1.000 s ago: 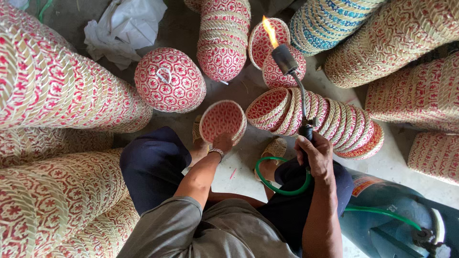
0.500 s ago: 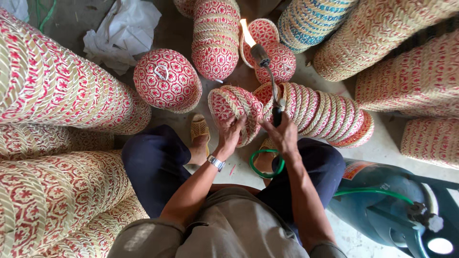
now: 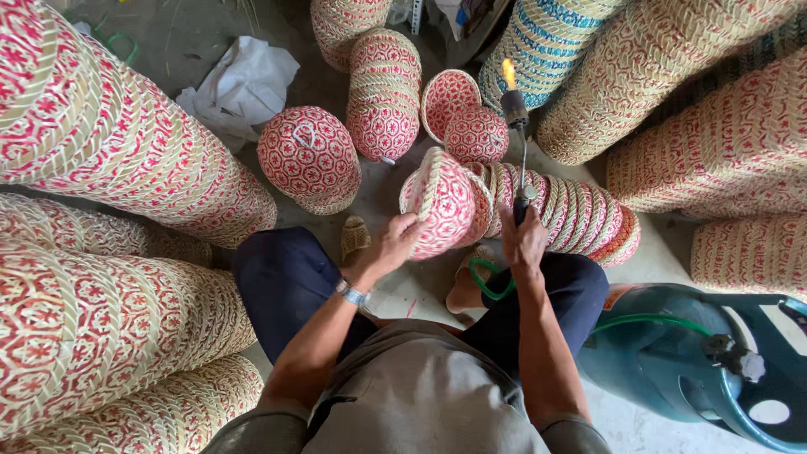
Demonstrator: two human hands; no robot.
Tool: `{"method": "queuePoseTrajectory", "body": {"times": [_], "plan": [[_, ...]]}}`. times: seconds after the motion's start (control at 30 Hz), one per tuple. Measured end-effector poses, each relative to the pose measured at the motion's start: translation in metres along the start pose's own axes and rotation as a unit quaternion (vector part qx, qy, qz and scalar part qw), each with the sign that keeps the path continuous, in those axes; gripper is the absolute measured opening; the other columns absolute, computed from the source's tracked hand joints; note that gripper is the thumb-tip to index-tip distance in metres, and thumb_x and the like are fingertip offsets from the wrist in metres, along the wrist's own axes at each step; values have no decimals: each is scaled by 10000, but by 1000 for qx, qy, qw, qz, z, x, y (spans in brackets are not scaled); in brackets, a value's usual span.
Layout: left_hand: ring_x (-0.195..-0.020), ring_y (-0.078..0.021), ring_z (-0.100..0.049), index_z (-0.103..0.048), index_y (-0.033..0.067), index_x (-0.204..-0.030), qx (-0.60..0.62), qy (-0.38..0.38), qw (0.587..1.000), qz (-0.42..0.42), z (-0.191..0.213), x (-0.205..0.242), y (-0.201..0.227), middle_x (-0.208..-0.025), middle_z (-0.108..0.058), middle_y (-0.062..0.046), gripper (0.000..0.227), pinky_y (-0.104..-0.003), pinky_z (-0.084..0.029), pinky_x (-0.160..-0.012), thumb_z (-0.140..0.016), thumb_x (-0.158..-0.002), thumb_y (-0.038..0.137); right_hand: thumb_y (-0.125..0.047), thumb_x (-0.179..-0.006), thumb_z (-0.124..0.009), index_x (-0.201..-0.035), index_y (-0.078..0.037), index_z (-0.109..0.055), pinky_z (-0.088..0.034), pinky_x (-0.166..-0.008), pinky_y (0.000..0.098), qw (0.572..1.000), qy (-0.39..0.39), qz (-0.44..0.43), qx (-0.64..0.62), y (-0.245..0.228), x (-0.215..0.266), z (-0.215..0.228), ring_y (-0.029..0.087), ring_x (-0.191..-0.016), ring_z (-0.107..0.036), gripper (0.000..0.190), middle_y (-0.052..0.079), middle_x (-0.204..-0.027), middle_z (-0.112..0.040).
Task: The person uses a handheld blowtorch to apply heat to the surface of woven baskets. They rotate each basket to treat different areas and then place it down before picking up another one.
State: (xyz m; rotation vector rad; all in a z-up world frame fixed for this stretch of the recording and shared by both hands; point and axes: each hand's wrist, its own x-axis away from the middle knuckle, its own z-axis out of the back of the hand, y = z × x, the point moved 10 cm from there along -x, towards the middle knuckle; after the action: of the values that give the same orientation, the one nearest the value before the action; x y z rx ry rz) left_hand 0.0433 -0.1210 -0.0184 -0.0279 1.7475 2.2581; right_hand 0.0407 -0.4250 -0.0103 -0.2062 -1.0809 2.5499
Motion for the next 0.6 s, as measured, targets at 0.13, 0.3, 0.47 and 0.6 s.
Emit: {"method": "queuePoseTrajectory", "body": {"times": [0.13,0.3,0.47,0.6], "plan": [[-695,-101,-573,-647,21,-1169,-95,51,994,7,81,-23,15,-830,-640,-30,400,-297,-459,-585,-501,-1100,387,-359,-1029,-601,-859,-30,-592,-445,-425,351,991,-38,36,-120,-23,20,40,156,-465,-553,371,56,-607,-588],[-589,-83,-415,-647,95,-908,9,185,982,-40,180,-53,48,-702,-503,66,394,-255,-313,-511,-576,-1071,447,-324,-1055,-576,-794,-25,-600,-378,-464,315,977,-153,94,-117,-67,39,76,124,-492,-472,397,31,-566,-514],[-612,-70,-388,-599,112,-767,16,233,968,-90,245,-72,76,-673,-497,83,422,-268,-312,-583,-637,-1069,404,-302,-960,-674,-818,-23,-641,-413,-466,316,971,-186,149,-31,-103,42,96,110,-511,-501,315,31,-552,-551],[-720,-54,-474,-667,93,-831,134,209,962,-118,267,-74,76,-773,-608,76,325,-269,-392,-683,-661,-1040,342,-290,-1010,-675,-815,-23,-654,-410,-506,328,973,-168,156,13,-118,36,111,121,-534,-502,331,44,-565,-549]]}}
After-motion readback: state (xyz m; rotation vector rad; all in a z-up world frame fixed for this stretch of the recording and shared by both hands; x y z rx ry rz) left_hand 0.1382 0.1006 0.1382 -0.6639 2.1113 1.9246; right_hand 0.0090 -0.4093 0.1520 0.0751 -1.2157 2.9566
